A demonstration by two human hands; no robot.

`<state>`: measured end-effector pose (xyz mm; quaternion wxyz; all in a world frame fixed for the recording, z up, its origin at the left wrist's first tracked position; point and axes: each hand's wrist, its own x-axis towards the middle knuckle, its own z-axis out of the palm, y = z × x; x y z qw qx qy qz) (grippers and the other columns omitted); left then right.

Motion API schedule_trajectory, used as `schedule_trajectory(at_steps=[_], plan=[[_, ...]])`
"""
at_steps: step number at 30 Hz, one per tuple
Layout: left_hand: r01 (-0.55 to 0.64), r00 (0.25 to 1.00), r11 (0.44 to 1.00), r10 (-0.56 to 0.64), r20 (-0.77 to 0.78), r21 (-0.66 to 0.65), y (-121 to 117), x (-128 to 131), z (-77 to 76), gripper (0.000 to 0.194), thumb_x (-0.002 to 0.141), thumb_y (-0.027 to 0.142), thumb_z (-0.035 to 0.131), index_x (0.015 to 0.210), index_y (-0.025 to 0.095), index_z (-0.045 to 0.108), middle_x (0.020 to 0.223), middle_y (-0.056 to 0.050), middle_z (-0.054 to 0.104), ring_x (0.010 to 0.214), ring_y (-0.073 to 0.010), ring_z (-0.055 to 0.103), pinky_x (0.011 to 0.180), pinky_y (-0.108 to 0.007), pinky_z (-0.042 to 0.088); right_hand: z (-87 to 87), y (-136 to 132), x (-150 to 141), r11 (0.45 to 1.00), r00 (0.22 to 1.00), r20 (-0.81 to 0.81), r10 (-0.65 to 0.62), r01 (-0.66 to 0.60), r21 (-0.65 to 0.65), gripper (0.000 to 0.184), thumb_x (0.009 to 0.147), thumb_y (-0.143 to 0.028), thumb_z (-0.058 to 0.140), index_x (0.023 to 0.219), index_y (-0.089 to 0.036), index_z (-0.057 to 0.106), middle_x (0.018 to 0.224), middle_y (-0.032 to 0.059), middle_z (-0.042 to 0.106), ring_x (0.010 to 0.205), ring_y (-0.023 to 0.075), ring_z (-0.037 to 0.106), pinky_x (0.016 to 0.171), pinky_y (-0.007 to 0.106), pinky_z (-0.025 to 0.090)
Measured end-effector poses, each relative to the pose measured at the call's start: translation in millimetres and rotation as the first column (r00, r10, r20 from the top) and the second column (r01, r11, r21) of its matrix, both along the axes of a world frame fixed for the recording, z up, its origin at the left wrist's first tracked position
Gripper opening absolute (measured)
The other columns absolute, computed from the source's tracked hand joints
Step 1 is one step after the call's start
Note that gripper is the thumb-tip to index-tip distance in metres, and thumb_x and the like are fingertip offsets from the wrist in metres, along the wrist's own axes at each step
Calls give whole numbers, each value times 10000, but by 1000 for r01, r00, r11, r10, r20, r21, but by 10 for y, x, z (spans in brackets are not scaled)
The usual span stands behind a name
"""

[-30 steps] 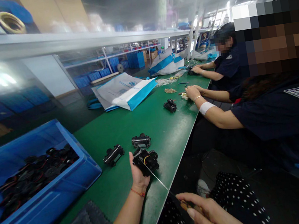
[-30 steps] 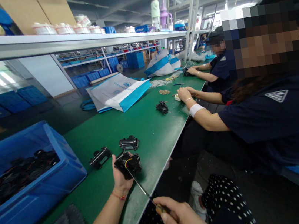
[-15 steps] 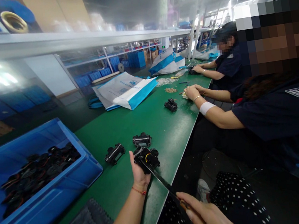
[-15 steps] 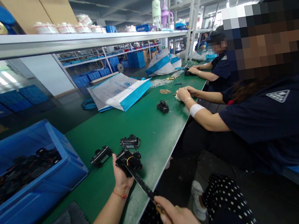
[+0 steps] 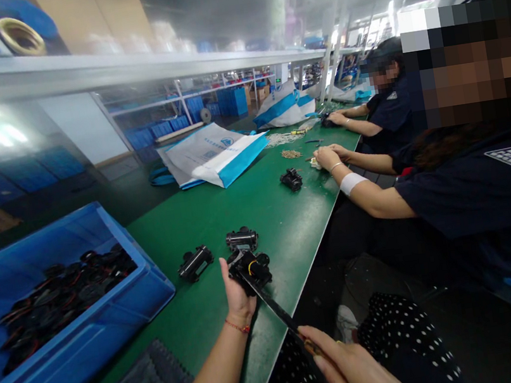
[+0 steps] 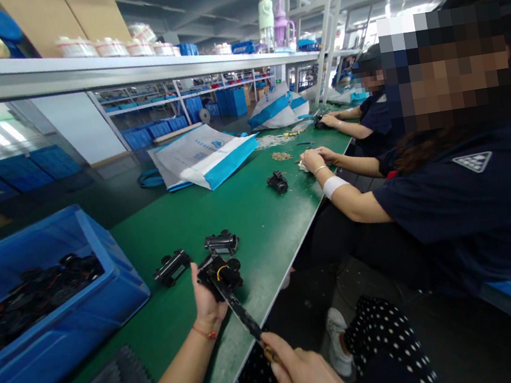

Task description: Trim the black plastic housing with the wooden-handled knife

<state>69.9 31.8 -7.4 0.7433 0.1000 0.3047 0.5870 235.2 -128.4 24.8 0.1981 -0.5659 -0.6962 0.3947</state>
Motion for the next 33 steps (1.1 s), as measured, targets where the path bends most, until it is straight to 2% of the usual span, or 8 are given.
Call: schedule_trajectory(at_steps=[3,6,10,12,14,17,27,33], plan=[[4,1000,1000,-4,6,-14,-5,-20,-2,506,823,597,457,786,144,679,699,-66,701,685,-213,676,678,-351,550,136,3,48,997,998,-45,-36,33,-69,460,936,-392,352,1332,-201,488,1098,116,655,967,224,628,899,343,487],[15,1000,1000,-15,8,-13,-5,-35,1,499,813,598,474,766,144,675,685,-62,694,644,-204,667,666,-351,548,157,18,102,976,978,-184,-99,59,-208,551,915,-534,337,1322,-196,488,771,43,625,567,138,571,570,259,515],[17,999,1000,-17,30,-17,5,-34,11,483,807,590,488,750,146,670,679,-63,687,655,-209,669,665,-354,547,93,53,134,892,885,-404,-230,25,-452,760,824,-718,341,1351,-175,410,556,-80,407,351,54,293,347,165,287],[10,999,1000,-9,40,-15,8,-26,13,482,808,591,487,754,148,671,677,-63,686,677,-217,673,667,-356,548,101,47,136,911,911,-356,-209,49,-409,728,840,-686,349,1345,-168,427,611,-36,493,417,83,419,410,196,386],[-3,1000,1000,3,19,-3,9,-18,11,494,826,585,460,768,144,674,677,-68,688,690,-220,675,670,-356,549,134,16,136,964,970,-209,-124,68,-257,615,891,-567,347,1341,-163,459,864,89,642,707,176,615,672,308,526],[-24,999,1000,24,-26,19,7,-11,1,525,865,564,395,781,132,681,684,-75,694,687,-211,674,671,-345,551,172,-46,144,992,999,-34,-16,12,-129,515,918,-399,331,1357,-162,458,1238,145,589,1083,248,580,988,399,428],[-15,999,1000,15,42,-4,7,-14,-77,468,803,581,497,755,153,681,669,-49,694,654,-202,675,691,-345,553,434,-1,147,990,995,69,64,-55,-128,438,913,-279,353,1310,-184,512,1106,123,672,919,284,665,844,415,523],[-87,996,996,87,9,7,19,-4,-59,437,820,554,489,760,168,684,665,-32,700,696,-199,683,702,-328,554,319,2,102,986,989,103,104,-89,-140,472,936,-271,304,1386,-185,415,1255,123,591,991,284,631,912,441,491]])
